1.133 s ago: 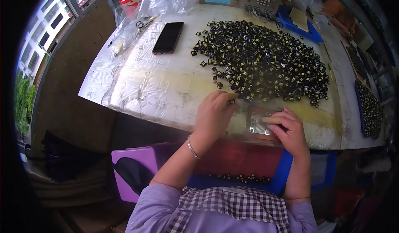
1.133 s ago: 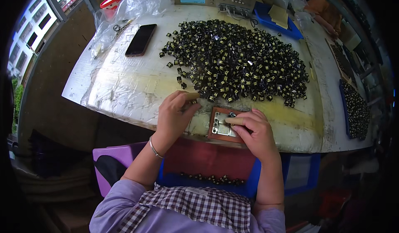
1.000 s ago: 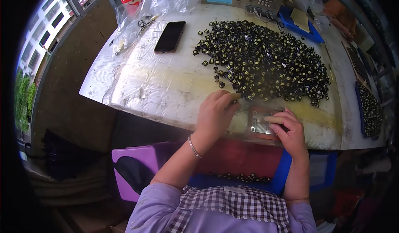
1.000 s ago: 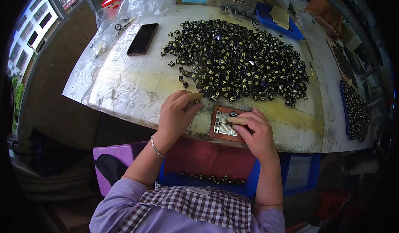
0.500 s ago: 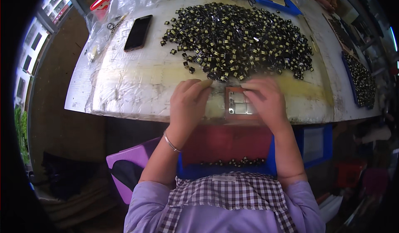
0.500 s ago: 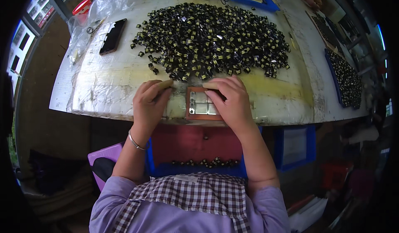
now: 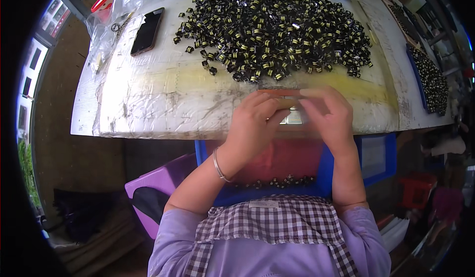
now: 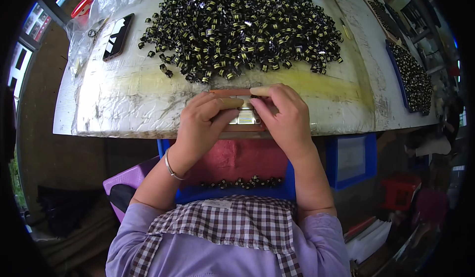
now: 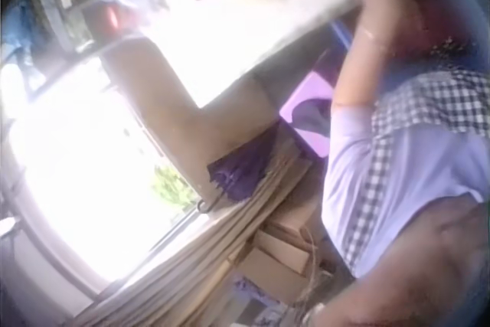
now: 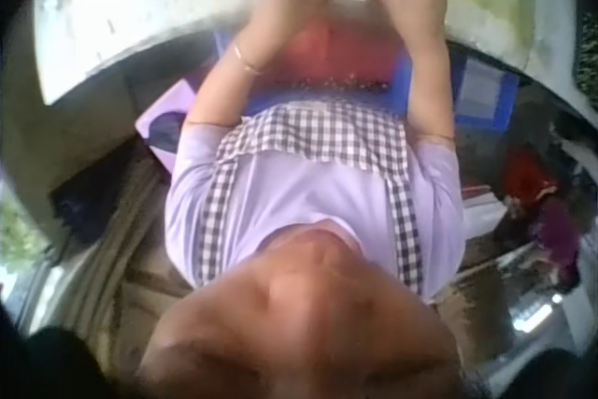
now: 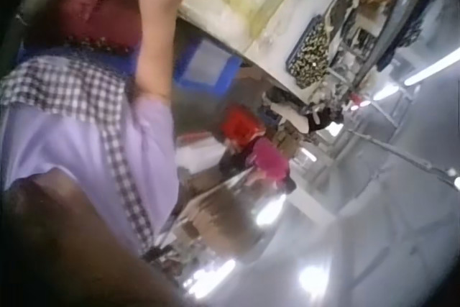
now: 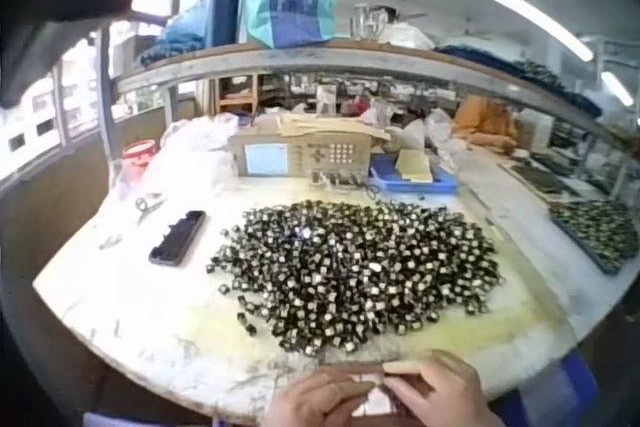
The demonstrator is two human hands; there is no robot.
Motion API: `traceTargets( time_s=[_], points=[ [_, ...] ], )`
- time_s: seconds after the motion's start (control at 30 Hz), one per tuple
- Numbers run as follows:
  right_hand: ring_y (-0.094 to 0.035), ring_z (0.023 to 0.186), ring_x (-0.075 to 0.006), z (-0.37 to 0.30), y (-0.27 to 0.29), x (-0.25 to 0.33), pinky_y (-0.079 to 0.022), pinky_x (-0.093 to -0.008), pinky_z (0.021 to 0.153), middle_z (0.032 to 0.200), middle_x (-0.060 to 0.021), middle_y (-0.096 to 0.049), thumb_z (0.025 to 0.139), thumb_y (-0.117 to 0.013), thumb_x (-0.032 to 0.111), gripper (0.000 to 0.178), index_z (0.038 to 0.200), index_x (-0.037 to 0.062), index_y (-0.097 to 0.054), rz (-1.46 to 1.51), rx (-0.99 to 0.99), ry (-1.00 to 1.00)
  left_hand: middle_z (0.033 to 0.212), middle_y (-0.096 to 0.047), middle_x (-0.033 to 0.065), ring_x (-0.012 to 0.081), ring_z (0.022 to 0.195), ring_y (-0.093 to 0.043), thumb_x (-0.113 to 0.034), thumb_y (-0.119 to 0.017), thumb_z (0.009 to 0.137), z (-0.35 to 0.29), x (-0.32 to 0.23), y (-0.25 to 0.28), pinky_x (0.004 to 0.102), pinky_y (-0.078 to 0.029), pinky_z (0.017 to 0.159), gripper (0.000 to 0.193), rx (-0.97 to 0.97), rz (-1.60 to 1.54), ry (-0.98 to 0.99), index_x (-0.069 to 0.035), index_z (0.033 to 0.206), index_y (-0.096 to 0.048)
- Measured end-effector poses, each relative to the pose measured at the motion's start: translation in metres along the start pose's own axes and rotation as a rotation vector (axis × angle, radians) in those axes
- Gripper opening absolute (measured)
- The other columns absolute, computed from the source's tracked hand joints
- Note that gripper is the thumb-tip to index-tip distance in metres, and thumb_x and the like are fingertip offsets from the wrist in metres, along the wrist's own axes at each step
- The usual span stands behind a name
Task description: Picking small electronic components from a pile and placing them into a sorting tray.
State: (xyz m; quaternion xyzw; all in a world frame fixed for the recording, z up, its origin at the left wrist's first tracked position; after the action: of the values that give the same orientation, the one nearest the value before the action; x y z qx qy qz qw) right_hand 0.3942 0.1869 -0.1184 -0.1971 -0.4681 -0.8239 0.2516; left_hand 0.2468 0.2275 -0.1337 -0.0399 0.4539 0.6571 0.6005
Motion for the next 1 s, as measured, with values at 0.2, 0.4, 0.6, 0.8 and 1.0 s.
traceTargets(
  time_s=[0.2, 0.4, 0.6, 0.8, 1.0],
  points=[
    [-0.065, 0.084, -0.0271, 0.002, -0.001, 0.009, -0.053, -0.0355, 0.074, 0.091, -0.0093, -0.067, 0.078, -0.073, 0.002, 0.021, 0.098, 0.0071, -0.070, 0.051, -0.110, 0.050, 0.087, -0.065, 0.0071, 0.0270, 0.079, -0.060, -0.008, -0.072, 0.078, 0.000, -0.011, -0.004, 0.0380, -0.049, 0.073, 0.017, -0.023, 0.119, -0.068, -0.007, 0.095, -0.070],
    [-0.066, 0.091, -0.0279, 0.000, -0.009, 0.009, -0.052, -0.0349, 0.081, 0.097, -0.0112, -0.069, 0.076, -0.070, -0.005, 0.026, 0.100, 0.0037, -0.071, -0.015, -0.032, 0.035, 0.086, -0.065, 0.0076, 0.0271, 0.078, -0.060, -0.006, -0.071, 0.079, -0.001, -0.011, -0.002, 0.0373, -0.049, 0.073, 0.019, -0.053, 0.112, -0.066, -0.007, 0.097, -0.069],
    [-0.065, 0.090, -0.0277, -0.001, -0.020, 0.014, -0.051, -0.0349, 0.081, 0.093, -0.0111, -0.069, 0.075, -0.071, -0.003, 0.022, 0.096, 0.0042, -0.071, 0.121, 0.093, 0.137, 0.086, -0.065, 0.0091, 0.0281, 0.077, -0.059, -0.003, -0.067, 0.081, 0.013, -0.010, 0.027, 0.0376, -0.048, 0.073, 0.022, -0.091, 0.051, -0.077, -0.007, 0.103, -0.069],
    [-0.065, 0.088, -0.0270, 0.004, -0.022, 0.025, -0.051, -0.0340, 0.079, 0.092, -0.0111, -0.068, 0.075, -0.072, -0.002, 0.020, 0.095, 0.0041, -0.071, 0.101, 0.203, 0.080, 0.094, -0.064, 0.0106, 0.0295, 0.086, -0.059, -0.003, -0.065, 0.082, 0.044, 0.028, 0.040, 0.0396, -0.047, 0.078, 0.022, -0.095, 0.416, -0.110, -0.006, 0.103, -0.068],
    [-0.063, 0.085, -0.0284, -0.002, -0.020, 0.019, -0.051, -0.0368, 0.076, 0.088, -0.0099, -0.067, 0.077, -0.073, 0.005, 0.015, 0.091, 0.0054, -0.069, 0.104, 0.102, 0.066, 0.090, -0.062, 0.0109, 0.0305, 0.085, -0.059, -0.004, -0.068, 0.079, 0.025, 0.009, 0.038, 0.0395, -0.048, 0.074, 0.019, -0.133, 0.255, -0.048, -0.005, 0.098, -0.065]
  ],
)
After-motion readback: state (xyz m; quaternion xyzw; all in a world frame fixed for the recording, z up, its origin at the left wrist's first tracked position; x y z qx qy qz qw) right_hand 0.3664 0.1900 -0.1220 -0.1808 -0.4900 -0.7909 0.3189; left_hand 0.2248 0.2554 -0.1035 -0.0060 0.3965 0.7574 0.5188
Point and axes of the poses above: each hand's wrist, its own z-axis towards the middle knuckle, its own y-axis out of the back of the hand, x = y × z, the point moved 8 cm from there along z, towards the middle knuckle
